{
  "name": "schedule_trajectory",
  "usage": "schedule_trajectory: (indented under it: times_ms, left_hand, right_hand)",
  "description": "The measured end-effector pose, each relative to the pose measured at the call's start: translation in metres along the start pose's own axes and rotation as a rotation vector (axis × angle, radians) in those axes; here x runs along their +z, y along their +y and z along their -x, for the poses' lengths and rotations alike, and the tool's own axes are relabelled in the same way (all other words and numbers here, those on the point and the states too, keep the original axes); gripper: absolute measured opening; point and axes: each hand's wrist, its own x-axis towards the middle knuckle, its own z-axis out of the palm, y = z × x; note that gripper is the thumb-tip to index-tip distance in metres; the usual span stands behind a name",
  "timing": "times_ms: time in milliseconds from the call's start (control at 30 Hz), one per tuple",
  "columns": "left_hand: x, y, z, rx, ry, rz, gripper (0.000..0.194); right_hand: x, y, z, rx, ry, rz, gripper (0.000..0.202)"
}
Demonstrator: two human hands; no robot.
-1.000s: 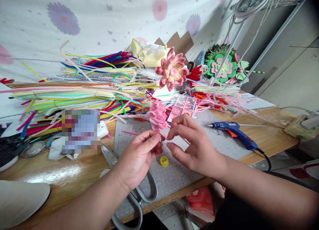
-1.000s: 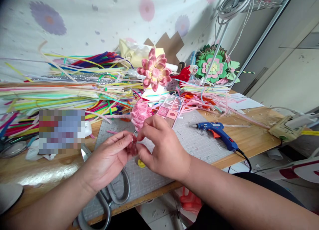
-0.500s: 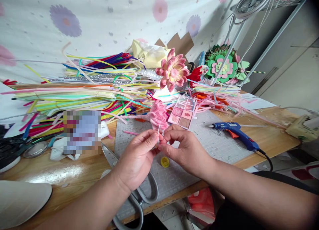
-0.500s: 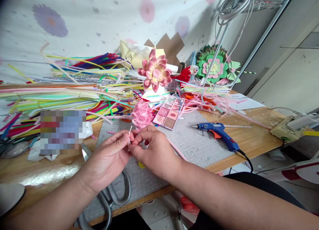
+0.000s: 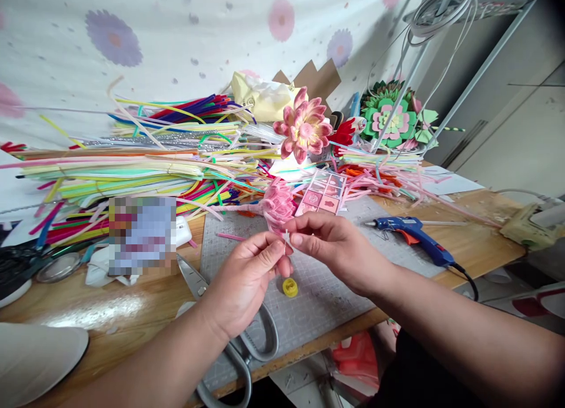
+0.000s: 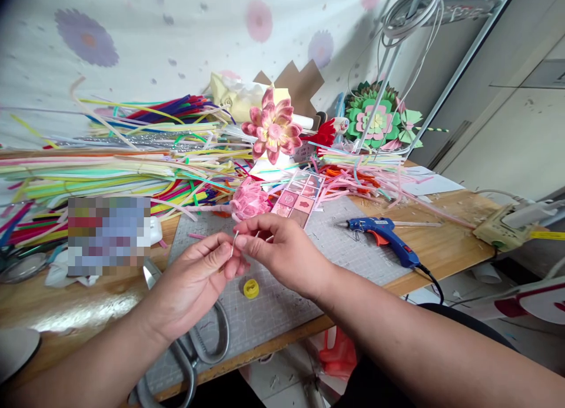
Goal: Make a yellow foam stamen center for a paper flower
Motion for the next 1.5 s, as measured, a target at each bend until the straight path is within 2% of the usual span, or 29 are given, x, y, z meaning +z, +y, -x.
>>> schedule_trajectory:
  times_ms: [100, 267, 433, 600, 767, 1000, 1100, 1200, 1367, 1500]
  left_hand:
    - [-0.001, -0.001, 0.000, -0.031, -0.011, 0.015, 0.012]
    - [0.000, 0.001, 0.001, -0.106, -0.006, 0.064, 0.022]
    - [0.000, 0.006, 0.000, -0.188, -0.018, -0.021, 0.027]
    - [-0.001, 0.009, 0.000, -0.107, -0.050, -0.245, 0.012]
    - [-0.001, 0.008, -0.001, -0.019, -0.017, -0.418, 0.016]
    - [-0.001, 0.006, -0.004, 0.209, 0.033, -0.658, 0.003]
    - [-0.002, 0.009, -0.004, 0.250, 0.026, -0.717, 0.003]
    - [-0.002, 0.012, -0.004, 0.228, 0.037, -0.670, 0.008]
    - [-0.001, 0.011, -0.004, 0.105, 0.046, -0.496, 0.005]
    - [-0.002, 0.011, -0.003, 0.021, 0.030, -0.427, 0.004]
  right_hand:
    - [0.001, 0.002, -0.001, 0.032, -0.074, -0.096, 0.024]
    - [-0.002, 0.003, -0.002, 0.003, 0.025, 0.025, 0.019]
    - [-0.008, 0.001, -0.003, 0.054, 0.023, 0.052, 0.018]
    - [-0.008, 0.004, -0.003, 0.106, 0.037, -0.028, 0.023]
    - [-0.005, 0.006, -0.003, 0.152, 0.046, -0.114, 0.027]
    - [-0.002, 0.003, -0.003, 0.139, 0.066, -0.037, 0.022]
    - [-0.003, 0.003, -0.003, 0.123, 0.080, -0.022, 0.018]
    - [-0.005, 0.003, -0.002, 0.128, 0.053, -0.056, 0.014]
    - [-0.007, 0.002, 0.000, 0.114, -0.038, -0.060, 0.021]
    - [-0.006, 0.004, -0.002, 0.122, -0.045, -0.070, 0.023]
